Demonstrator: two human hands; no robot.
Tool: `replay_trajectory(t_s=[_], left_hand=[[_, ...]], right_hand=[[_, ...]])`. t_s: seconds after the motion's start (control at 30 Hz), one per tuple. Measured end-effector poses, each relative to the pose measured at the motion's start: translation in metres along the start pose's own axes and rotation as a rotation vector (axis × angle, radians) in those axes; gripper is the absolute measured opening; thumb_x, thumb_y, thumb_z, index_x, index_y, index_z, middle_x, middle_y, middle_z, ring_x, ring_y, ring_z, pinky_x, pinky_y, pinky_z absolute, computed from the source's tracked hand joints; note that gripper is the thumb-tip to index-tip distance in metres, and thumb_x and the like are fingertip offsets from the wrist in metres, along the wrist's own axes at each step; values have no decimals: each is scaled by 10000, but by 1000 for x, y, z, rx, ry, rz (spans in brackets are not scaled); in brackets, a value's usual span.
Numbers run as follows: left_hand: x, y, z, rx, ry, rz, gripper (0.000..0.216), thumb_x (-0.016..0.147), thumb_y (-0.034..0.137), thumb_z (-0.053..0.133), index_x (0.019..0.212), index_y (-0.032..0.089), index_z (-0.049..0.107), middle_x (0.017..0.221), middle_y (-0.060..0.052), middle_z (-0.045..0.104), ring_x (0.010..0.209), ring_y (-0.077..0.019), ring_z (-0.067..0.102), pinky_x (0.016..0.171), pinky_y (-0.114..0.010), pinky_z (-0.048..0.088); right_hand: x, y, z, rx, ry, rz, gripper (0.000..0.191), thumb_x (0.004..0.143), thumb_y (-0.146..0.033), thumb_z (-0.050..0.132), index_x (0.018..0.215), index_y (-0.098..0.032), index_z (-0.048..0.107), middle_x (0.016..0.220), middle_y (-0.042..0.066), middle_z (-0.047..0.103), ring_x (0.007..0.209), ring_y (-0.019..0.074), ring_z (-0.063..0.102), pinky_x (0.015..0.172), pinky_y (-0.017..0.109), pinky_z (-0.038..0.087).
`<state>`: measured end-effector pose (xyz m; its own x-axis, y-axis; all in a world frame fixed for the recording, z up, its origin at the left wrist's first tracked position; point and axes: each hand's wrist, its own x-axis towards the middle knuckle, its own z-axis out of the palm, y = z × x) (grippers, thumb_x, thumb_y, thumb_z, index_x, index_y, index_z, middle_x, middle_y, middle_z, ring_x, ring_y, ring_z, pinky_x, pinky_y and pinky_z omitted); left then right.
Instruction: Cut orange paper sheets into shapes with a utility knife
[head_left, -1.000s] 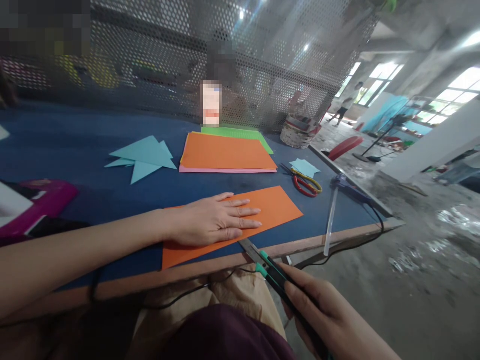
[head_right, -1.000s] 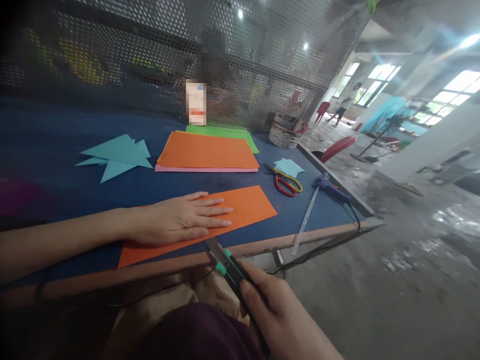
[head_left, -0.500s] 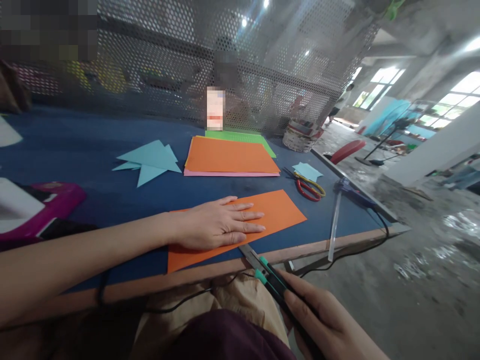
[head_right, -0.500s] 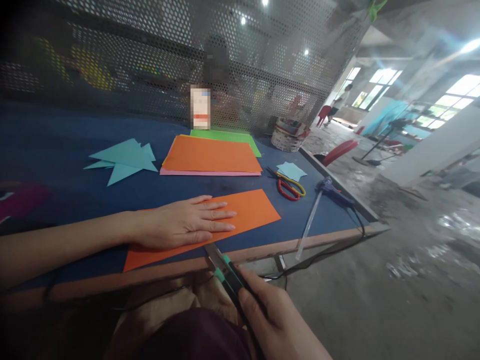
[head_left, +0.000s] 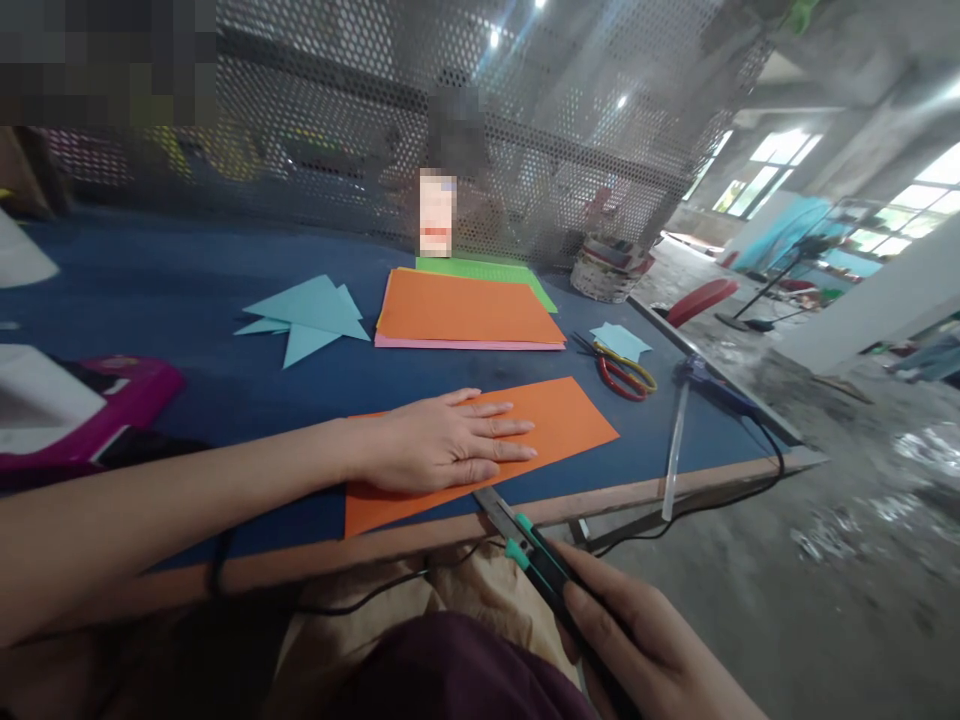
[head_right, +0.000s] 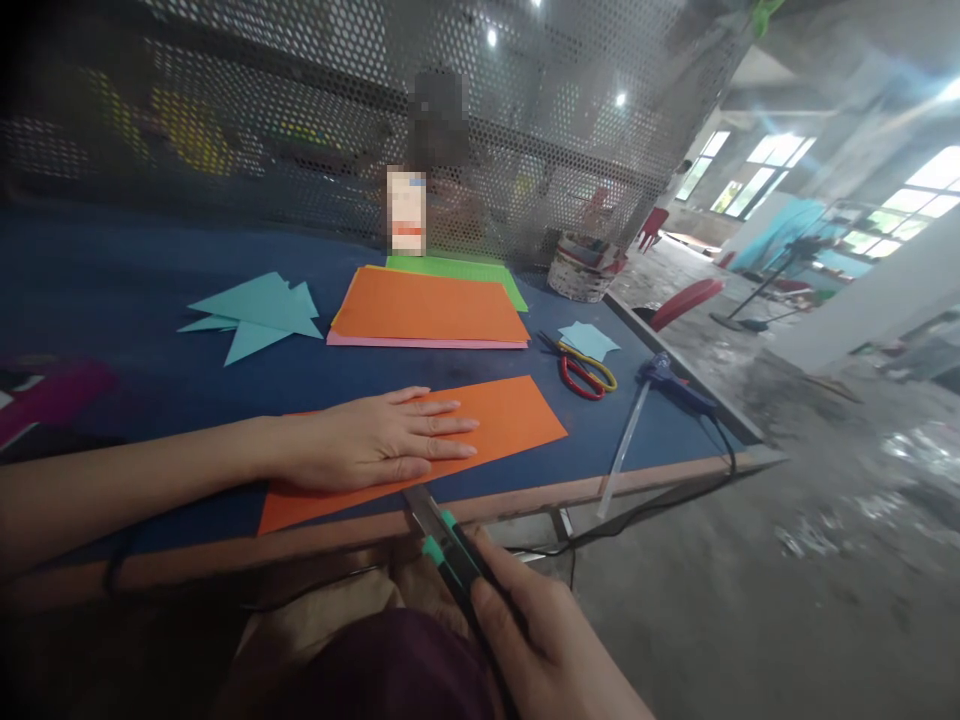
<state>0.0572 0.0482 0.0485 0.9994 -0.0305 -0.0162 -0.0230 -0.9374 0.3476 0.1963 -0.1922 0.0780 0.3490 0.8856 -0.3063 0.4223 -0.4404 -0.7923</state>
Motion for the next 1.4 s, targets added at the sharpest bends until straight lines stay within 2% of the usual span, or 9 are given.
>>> replay_trajectory(t_s=[0.17,0.3,0.47,0.73,0.9,1.07,1.23,1.4], left_hand=[[0,0,0,-4,2,0,457,1015,498,193,1470,460,201,1584,148,124,1483,-176,66,1187,-449,-1],[0,0,0,-10,-2,5,458,1017,492,191,1473,453,203,1587,141,122,1483,-172,63,1187,-442,-8],[-1,0,0,-18,1,11,459,1015,492,202,1472,447,215,1588,131,139,1483,-182,72,1186,-444,-7],[-1,0,0,-21,15,19,460,1015,488,203,1473,444,216,1586,115,161,1479,-192,104,1186,-451,6],[-1,0,0,-7,13,23,468,1013,500,188,1475,432,223,1587,113,151,1482,-191,86,1184,-444,-3],[-1,-1,0,4,16,20,465,1015,493,189,1475,436,213,1585,116,157,1481,-193,95,1184,-453,11],[0,1,0,10,11,19,468,1016,490,192,1478,422,220,1587,117,145,1482,-191,84,1186,-452,6],[-6,4,-1,8,15,12,461,1019,470,210,1471,400,268,1583,106,179,1478,-179,112,1192,-443,17]], right_hand=[[2,3,-1,-23,-24,-58,483,878,-576,551,1234,-268,661,1252,46,673,1181,251,609,1018,347,466],[0,9,-1,-94,-15,-23,505,863,-587,566,1240,-263,656,1266,44,664,1174,253,615,972,321,504],[-3,5,3,-56,21,-16,487,867,-575,571,1232,-264,659,1262,29,667,1176,246,613,988,330,493],[-1,-4,4,-45,-45,-131,478,892,-576,529,1232,-266,659,1222,26,692,1113,235,645,984,331,498],[-1,-5,8,-13,-42,-52,486,880,-582,550,1223,-257,665,1257,39,671,1162,246,616,1000,328,482],[1,-7,12,48,-70,-96,460,898,-556,534,1231,-265,659,1283,38,656,1201,251,589,1013,329,471],[4,-5,12,35,-111,-144,460,912,-549,511,1245,-263,648,1278,36,659,1182,241,603,971,318,504],[4,-10,10,-16,-75,-151,461,901,-571,507,1228,-285,659,1205,26,700,1107,236,646,967,323,509]])
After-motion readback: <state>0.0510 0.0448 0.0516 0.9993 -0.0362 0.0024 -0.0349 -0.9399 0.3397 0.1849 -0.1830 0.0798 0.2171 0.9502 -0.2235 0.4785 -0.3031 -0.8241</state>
